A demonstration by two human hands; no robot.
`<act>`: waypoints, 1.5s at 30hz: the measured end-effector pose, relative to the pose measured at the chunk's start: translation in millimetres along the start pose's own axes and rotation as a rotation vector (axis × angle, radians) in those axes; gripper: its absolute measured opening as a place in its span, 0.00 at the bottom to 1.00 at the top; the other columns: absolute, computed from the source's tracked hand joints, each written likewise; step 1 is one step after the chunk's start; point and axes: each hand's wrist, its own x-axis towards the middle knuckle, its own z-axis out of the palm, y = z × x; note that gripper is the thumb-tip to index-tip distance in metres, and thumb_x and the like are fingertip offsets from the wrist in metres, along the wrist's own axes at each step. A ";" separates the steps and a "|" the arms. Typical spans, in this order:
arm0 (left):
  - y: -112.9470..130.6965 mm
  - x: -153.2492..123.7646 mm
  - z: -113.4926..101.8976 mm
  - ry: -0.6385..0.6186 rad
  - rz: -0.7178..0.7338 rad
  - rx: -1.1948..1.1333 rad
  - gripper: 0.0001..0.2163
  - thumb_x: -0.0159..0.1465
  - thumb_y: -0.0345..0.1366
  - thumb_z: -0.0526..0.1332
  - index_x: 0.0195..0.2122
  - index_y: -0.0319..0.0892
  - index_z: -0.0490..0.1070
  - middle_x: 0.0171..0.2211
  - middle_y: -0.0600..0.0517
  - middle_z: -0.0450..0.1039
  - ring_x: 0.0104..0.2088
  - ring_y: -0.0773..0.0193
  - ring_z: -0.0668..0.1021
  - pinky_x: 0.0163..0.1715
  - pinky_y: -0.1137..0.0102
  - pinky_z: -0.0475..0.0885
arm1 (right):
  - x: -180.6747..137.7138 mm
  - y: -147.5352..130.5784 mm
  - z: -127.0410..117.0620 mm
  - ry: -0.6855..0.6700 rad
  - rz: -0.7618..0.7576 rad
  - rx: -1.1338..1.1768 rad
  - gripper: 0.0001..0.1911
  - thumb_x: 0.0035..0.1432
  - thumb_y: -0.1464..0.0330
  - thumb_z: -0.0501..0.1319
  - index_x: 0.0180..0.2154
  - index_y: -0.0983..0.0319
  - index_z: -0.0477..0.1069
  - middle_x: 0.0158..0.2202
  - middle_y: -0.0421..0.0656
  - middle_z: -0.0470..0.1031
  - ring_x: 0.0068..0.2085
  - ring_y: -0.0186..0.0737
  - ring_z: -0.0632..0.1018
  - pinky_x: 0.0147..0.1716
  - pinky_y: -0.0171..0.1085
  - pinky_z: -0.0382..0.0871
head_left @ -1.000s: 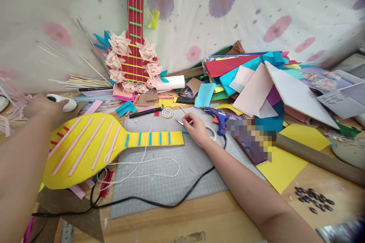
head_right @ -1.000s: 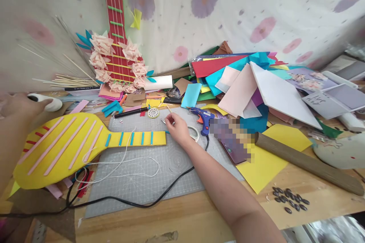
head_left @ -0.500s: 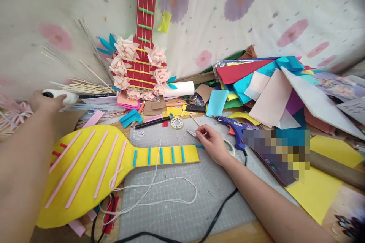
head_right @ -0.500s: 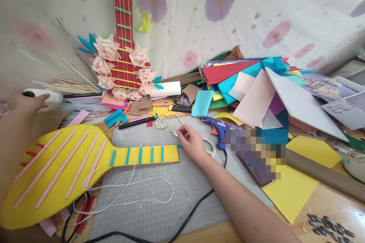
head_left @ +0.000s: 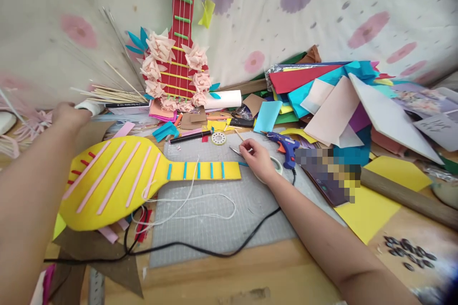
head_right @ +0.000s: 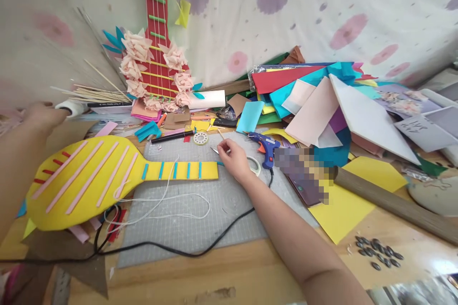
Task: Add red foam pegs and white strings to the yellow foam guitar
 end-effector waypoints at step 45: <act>138.6 -296.1 -18.4 -0.553 0.182 -0.754 0.12 0.51 0.44 0.63 0.21 0.40 0.74 0.17 0.55 0.61 0.21 0.68 0.63 0.23 0.70 0.54 | -48.0 -75.8 1.4 -0.408 0.165 0.396 0.19 0.40 0.53 0.64 0.27 0.62 0.74 0.23 0.37 0.71 0.27 0.31 0.67 0.29 0.33 0.60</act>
